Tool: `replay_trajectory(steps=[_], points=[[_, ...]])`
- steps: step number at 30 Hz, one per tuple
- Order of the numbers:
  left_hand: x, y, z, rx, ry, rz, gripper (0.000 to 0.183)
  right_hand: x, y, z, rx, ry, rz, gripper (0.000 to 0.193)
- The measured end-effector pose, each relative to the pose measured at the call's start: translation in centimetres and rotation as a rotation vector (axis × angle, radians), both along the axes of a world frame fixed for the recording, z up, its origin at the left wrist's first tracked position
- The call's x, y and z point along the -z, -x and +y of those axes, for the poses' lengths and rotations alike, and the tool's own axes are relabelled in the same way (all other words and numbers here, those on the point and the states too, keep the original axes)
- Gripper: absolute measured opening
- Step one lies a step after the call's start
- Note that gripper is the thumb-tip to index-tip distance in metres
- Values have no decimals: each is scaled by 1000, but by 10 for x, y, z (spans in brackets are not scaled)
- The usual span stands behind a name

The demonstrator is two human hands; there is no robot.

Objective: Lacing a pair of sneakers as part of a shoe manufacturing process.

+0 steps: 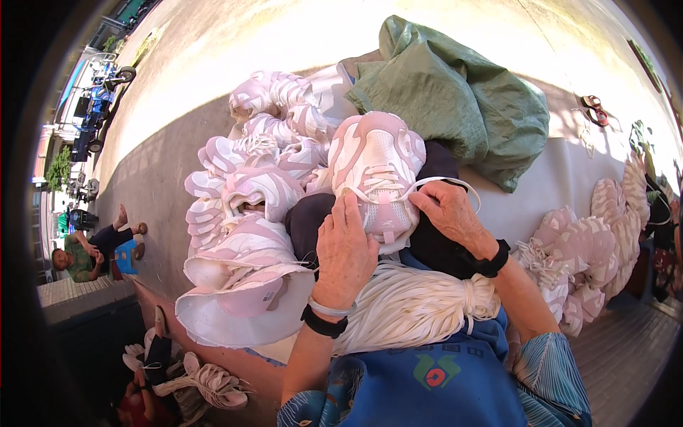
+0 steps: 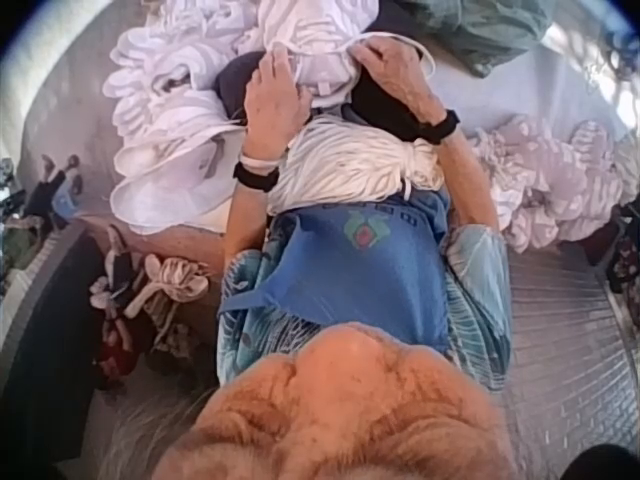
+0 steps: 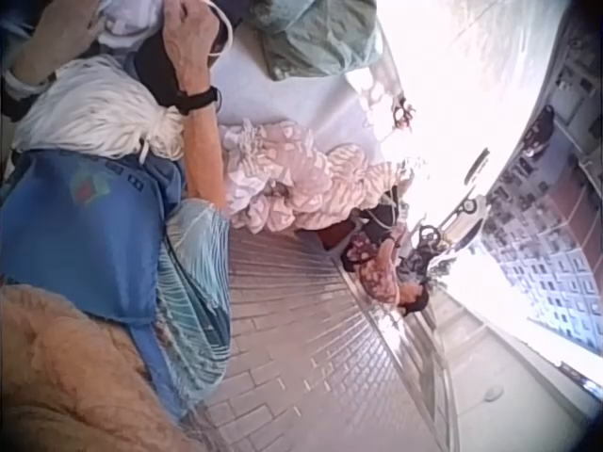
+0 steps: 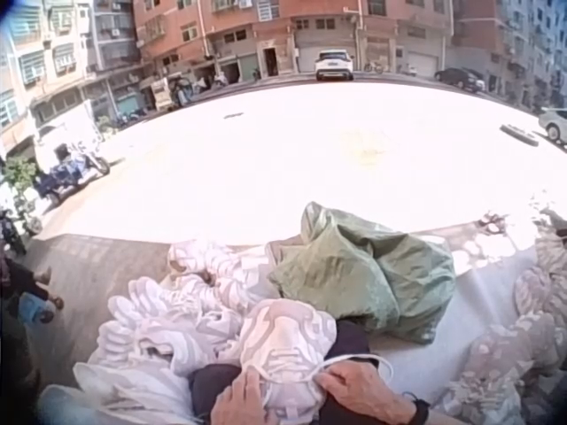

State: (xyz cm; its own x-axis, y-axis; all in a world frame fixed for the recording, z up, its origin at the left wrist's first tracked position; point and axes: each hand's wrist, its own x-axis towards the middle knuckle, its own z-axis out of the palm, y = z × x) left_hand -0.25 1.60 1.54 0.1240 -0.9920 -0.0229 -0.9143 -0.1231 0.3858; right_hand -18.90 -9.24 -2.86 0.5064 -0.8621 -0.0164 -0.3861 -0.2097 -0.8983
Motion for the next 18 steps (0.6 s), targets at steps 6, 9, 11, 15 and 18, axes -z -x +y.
replay_trajectory(steps=[6,9,11,15,18], points=[[1,0,1,1,-2,-1,77,3,0,0,-2,19,-1,25],[1,0,1,6,3,-5,76,3,0,0,-3,15,-6,25],[2,0,2,7,13,-1,76,3,0,0,-4,15,-9,25],[1,1,0,4,11,25,76,3,1,0,6,7,-10,25],[2,2,0,-3,4,16,76,3,0,0,7,-7,-14,24]])
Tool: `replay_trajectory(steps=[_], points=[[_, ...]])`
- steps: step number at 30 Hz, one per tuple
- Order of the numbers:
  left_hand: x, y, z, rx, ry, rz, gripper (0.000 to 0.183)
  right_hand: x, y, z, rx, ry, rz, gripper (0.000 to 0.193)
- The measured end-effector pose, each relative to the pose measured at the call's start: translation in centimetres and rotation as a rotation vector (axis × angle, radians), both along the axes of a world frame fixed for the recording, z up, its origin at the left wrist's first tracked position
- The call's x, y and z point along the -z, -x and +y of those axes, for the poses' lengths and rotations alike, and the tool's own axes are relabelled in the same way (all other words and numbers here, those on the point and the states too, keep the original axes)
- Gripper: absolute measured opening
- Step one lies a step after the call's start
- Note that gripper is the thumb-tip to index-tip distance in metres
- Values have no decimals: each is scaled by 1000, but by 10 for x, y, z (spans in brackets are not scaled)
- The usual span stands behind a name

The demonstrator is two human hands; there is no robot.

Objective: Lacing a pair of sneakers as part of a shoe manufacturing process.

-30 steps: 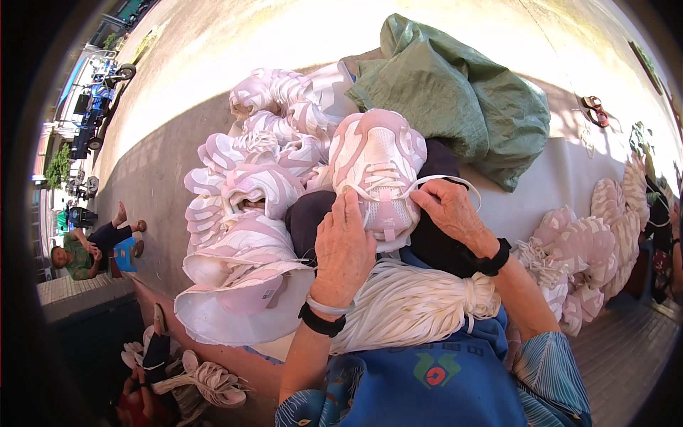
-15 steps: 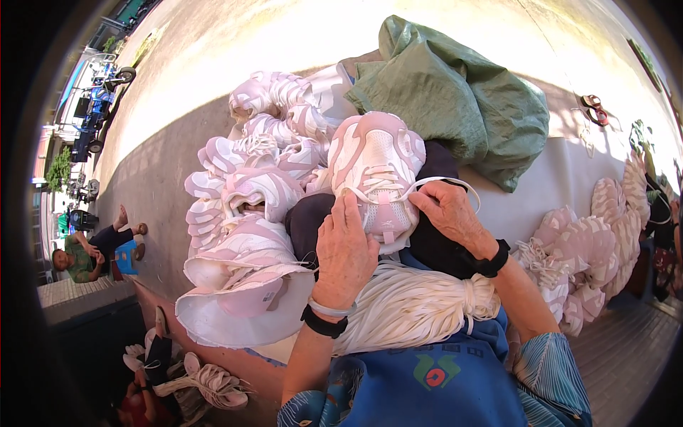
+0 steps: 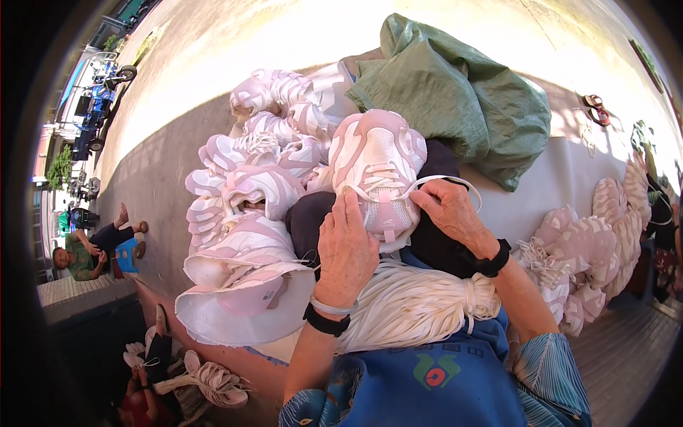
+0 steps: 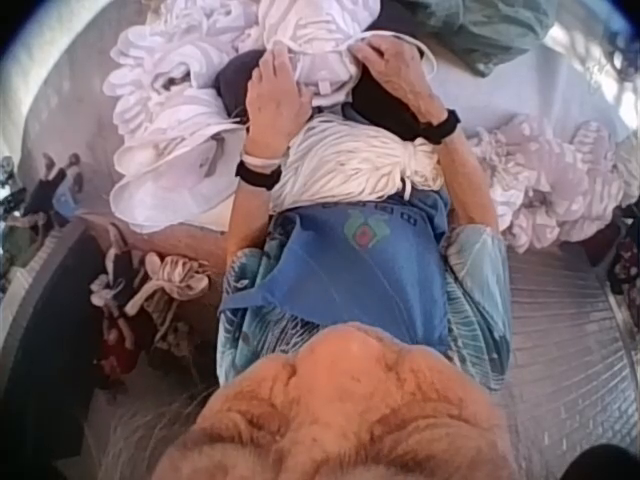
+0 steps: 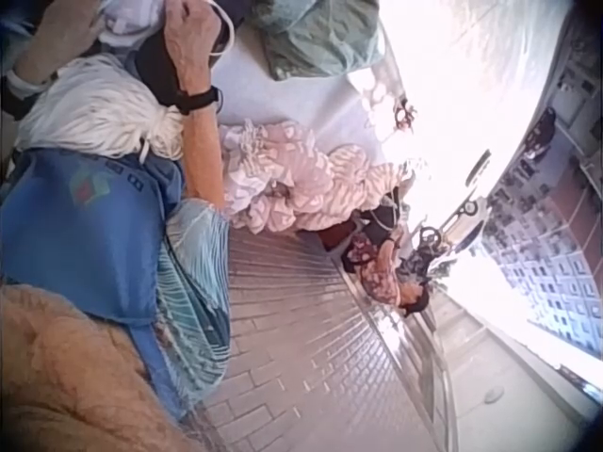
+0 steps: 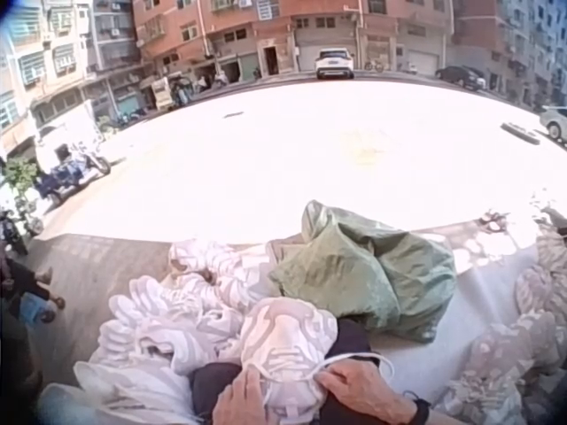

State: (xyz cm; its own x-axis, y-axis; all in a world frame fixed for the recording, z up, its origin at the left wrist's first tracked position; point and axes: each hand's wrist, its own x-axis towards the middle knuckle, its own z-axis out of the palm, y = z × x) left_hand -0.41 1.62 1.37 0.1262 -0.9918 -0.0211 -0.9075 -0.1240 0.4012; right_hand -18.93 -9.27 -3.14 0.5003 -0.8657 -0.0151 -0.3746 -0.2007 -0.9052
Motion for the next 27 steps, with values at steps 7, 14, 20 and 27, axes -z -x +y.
replay_trajectory(steps=[7,14,20,27], points=[[0,0,1,4,20,6,75,-1,0,0,-2,10,6,24],[2,1,1,2,29,0,76,-1,0,0,-4,25,8,24],[3,1,1,2,42,3,77,0,0,0,-5,31,3,24],[5,1,1,-7,60,1,77,1,1,0,-5,29,1,24]])
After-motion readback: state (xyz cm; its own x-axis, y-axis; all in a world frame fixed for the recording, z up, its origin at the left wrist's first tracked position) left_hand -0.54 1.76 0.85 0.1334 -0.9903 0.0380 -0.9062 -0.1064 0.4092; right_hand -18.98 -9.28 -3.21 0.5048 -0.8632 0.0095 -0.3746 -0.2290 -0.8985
